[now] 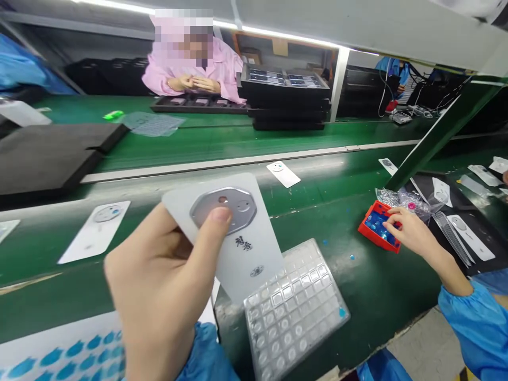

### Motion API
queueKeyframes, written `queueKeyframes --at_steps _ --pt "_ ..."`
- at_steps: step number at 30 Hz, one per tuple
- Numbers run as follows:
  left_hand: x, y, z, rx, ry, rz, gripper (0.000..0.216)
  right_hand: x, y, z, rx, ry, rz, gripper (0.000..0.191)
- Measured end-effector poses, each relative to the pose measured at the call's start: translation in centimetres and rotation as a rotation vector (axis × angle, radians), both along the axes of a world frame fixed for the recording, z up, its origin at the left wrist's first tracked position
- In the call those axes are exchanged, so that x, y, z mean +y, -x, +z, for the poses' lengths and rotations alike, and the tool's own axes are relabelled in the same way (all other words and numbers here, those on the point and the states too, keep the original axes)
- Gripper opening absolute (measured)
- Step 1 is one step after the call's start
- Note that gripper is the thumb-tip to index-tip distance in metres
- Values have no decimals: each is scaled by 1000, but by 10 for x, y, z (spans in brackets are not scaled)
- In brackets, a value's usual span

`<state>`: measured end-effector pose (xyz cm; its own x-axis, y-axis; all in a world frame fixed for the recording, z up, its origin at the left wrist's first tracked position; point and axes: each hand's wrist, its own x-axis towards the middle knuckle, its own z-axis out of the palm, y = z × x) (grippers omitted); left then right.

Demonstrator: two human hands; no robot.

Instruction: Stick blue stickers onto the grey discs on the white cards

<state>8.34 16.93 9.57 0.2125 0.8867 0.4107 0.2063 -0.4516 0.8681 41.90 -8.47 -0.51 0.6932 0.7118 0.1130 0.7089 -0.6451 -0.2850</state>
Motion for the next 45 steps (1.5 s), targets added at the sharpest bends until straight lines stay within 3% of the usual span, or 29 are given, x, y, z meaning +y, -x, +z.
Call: queueKeyframes --at_steps 3,5,8,11,14,16,19,22,25,30,34,37,39,41,45 --pt "1 -4 10 -14 97 17 16 -1 -8 5 -45 70 4 25" --pt "13 -5 6 1 161 -14 17 10 -11 15 -89 101 -17 26" --pt "47 -10 -22 9 206 -28 14 62 -5 37 -177 128 39 37" --pt "84 -26 -65 34 313 -143 18 153 12 49 -147 146 212 30" --pt "105 -49 -106 99 409 -220 27 250 30 33 -116 166 263 49" --pt "110 -61 -128 141 453 -253 34 298 41 12 -103 205 239 48" --pt "113 -71 -152 217 508 -321 28 335 54 -18 -108 251 198 42" --pt "113 -74 -164 268 542 -394 28 342 59 -31 -136 273 192 43" --pt "110 -72 -157 243 539 -404 32 336 60 -20 -186 268 221 45" --pt "97 -60 -112 -16 519 -324 58 298 102 15 -338 161 330 32" --pt "82 -51 -72 -290 502 -300 54 243 155 32 -409 5 642 35" --pt "69 -40 -46 -404 449 -274 40 215 169 49 -250 -371 942 31" --pt "58 -31 -30 -379 407 -341 28 209 167 62 -97 -686 934 26" --pt "48 -23 -17 -290 382 -454 20 209 163 74 -52 -887 823 24" --pt "30 -16 -5 -152 348 -552 16 209 159 81 -127 -997 736 22"
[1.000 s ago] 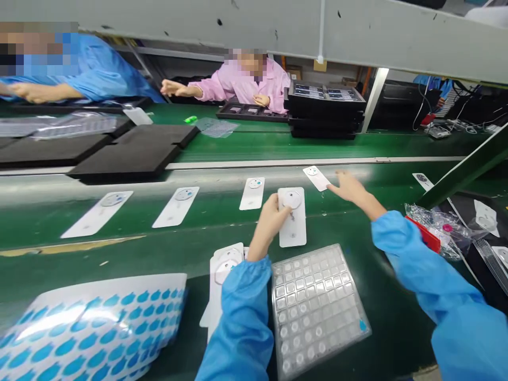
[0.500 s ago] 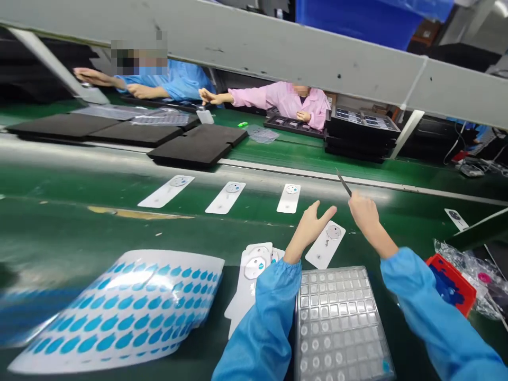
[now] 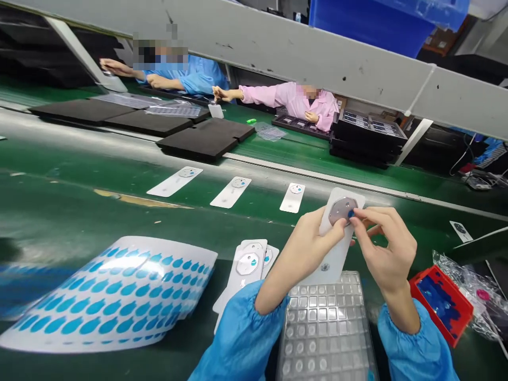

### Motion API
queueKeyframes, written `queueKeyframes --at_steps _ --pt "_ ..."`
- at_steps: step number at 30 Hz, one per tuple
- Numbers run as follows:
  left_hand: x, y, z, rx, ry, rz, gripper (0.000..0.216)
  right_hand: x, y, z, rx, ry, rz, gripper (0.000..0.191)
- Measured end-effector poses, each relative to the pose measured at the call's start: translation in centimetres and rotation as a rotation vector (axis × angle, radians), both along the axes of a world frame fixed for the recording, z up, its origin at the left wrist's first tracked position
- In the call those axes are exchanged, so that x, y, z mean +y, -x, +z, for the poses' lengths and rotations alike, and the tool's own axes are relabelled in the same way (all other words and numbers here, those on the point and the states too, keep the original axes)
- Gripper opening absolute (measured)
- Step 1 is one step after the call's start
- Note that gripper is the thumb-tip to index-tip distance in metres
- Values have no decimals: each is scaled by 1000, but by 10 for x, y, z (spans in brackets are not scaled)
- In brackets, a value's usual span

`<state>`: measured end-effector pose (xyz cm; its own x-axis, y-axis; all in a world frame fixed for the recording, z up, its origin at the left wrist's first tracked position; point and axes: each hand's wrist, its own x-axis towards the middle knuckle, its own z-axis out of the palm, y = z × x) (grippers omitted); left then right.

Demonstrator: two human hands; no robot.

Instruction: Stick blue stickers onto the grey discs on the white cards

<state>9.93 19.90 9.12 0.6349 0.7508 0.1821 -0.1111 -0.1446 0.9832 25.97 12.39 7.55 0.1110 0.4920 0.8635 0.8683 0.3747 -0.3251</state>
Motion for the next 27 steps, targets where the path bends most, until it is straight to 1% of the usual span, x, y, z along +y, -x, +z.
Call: queueKeyframes --at_steps 5,9,12,14,18,22,27 --pt "-10 2 2 95 -114 11 17 -7 1 -3 0 -48 -38 26" --pt "-13 5 7 144 -262 33 18 -10 -1 -1 -70 -64 -47 26" --pt "-15 4 9 167 -323 48 18 -10 -4 -1 -166 -72 -67 26" --pt "-16 4 10 177 -330 51 18 -9 -4 -2 -211 -88 -85 25" --pt "-18 4 10 196 -305 58 23 -7 -4 -8 -233 -156 -152 27" --pt "-20 4 11 206 -276 36 22 -8 -5 -14 -265 -216 -215 29" --pt "-22 5 10 181 -242 15 22 -12 -5 -13 -323 -235 -261 26"
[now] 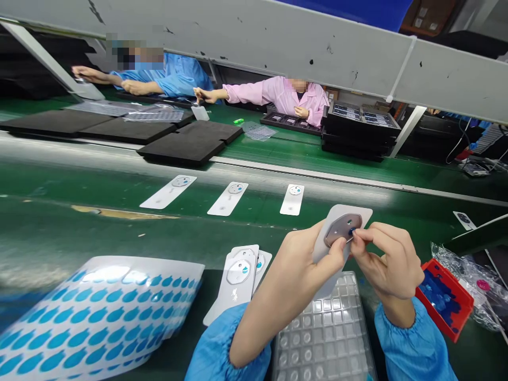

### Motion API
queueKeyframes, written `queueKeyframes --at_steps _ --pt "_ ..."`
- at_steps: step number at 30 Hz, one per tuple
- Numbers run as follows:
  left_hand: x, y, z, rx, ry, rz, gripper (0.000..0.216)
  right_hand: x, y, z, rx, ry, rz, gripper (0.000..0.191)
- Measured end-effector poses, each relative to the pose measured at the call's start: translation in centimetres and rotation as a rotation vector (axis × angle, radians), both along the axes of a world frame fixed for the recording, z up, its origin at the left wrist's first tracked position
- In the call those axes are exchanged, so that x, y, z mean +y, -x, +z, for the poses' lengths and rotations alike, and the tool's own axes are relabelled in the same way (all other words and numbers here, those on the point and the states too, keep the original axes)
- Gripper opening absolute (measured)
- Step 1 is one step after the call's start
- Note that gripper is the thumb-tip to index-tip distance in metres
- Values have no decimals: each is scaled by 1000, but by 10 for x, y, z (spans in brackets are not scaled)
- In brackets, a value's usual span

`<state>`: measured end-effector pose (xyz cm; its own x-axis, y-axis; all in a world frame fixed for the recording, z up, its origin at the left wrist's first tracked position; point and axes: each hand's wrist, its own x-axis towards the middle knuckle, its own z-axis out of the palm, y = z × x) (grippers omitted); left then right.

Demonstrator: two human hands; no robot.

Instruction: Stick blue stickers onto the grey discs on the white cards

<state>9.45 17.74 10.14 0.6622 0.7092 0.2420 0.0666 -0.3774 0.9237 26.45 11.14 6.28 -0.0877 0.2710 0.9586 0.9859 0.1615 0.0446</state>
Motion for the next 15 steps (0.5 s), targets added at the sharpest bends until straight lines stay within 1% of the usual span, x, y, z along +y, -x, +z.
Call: queueKeyframes --at_steps 5,9,15 --pt "-1 2 -3 -3 31 -10 25 -1 1 6 -69 -53 -9 20" --pt "-1 1 -3 -32 82 -19 25 1 2 6 -45 -41 23 16" --pt "-4 -3 -3 -36 -59 24 21 5 8 3 131 -2 74 15"
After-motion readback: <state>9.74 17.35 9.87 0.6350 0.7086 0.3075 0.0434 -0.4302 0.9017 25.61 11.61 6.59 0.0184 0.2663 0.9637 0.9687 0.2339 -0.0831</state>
